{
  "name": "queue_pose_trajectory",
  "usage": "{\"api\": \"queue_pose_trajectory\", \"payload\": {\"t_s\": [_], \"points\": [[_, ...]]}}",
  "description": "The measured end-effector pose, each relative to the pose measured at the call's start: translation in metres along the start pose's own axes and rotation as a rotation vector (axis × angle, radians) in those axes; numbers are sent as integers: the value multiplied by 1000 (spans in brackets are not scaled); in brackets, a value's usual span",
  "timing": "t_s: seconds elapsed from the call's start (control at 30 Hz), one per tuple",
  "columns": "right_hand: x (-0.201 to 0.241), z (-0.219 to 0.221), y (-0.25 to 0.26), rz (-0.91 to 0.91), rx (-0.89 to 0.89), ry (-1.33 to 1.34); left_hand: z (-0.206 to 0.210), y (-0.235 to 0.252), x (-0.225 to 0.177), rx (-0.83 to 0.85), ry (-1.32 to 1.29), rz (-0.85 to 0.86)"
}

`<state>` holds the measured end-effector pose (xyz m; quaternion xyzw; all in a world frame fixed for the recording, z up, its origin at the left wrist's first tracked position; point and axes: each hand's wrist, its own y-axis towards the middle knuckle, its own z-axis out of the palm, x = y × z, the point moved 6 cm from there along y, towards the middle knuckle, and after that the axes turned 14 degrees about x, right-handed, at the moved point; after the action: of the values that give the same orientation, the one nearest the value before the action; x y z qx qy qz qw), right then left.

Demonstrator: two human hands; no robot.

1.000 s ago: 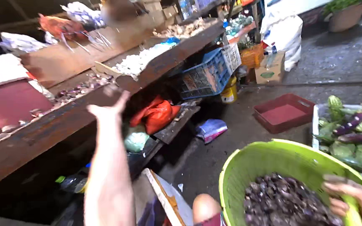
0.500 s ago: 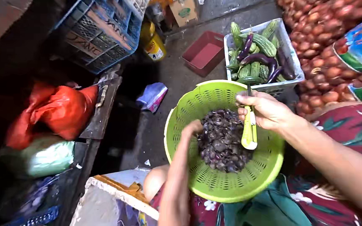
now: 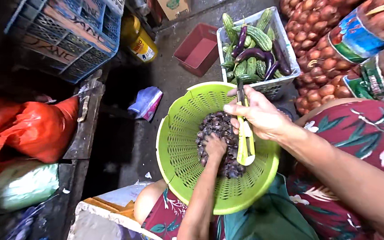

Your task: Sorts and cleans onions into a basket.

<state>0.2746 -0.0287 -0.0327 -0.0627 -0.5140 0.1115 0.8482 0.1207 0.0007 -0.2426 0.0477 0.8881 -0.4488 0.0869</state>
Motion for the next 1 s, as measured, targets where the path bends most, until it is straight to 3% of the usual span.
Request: {"api": "queue_pose_trajectory", "payload": {"t_s": [0.07, 0.13, 0.17, 0.23, 0.3, 0.37, 0.43, 0.53, 0.6, 0.7, 0.87, 0.9, 1.0], "points": [[6, -2, -1, -53, -25, -16, 38, 3, -22, -64, 327, 442], [8, -2, -1, -75, -19, -29, 99, 5, -21, 112, 623, 909], [8, -2, -1, -73, -4, -39, 123, 6, -13, 242, 796, 993], [8, -1, -3, -71, 30, -60, 135, 28, 7, 371, 912, 957], [11, 0, -6, -88, 60, -97, 111, 44, 11, 330, 829, 865], [11, 1, -13, -96, 74, -124, 71, 30, 16, 310, 735, 582], [14, -1, -16, -106, 83, -124, 28, 36, 46, 223, 623, 269], [18, -5, -18, -109, 60, -87, -9, 57, 104, 154, 562, 83], [18, -9, -14, -100, 32, -101, -23, 50, 92, 138, 569, 25], [21, -18, -3, -139, -14, -304, -22, 30, 34, 11, 588, 32], [34, -22, 1, -259, -122, -768, 38, 15, -41, -27, 527, 555], [35, -20, 2, -258, -124, -795, 47, 18, -47, -16, 531, 553], [34, -14, 0, -281, -117, -846, 49, 36, -49, 15, 397, 268]]}}
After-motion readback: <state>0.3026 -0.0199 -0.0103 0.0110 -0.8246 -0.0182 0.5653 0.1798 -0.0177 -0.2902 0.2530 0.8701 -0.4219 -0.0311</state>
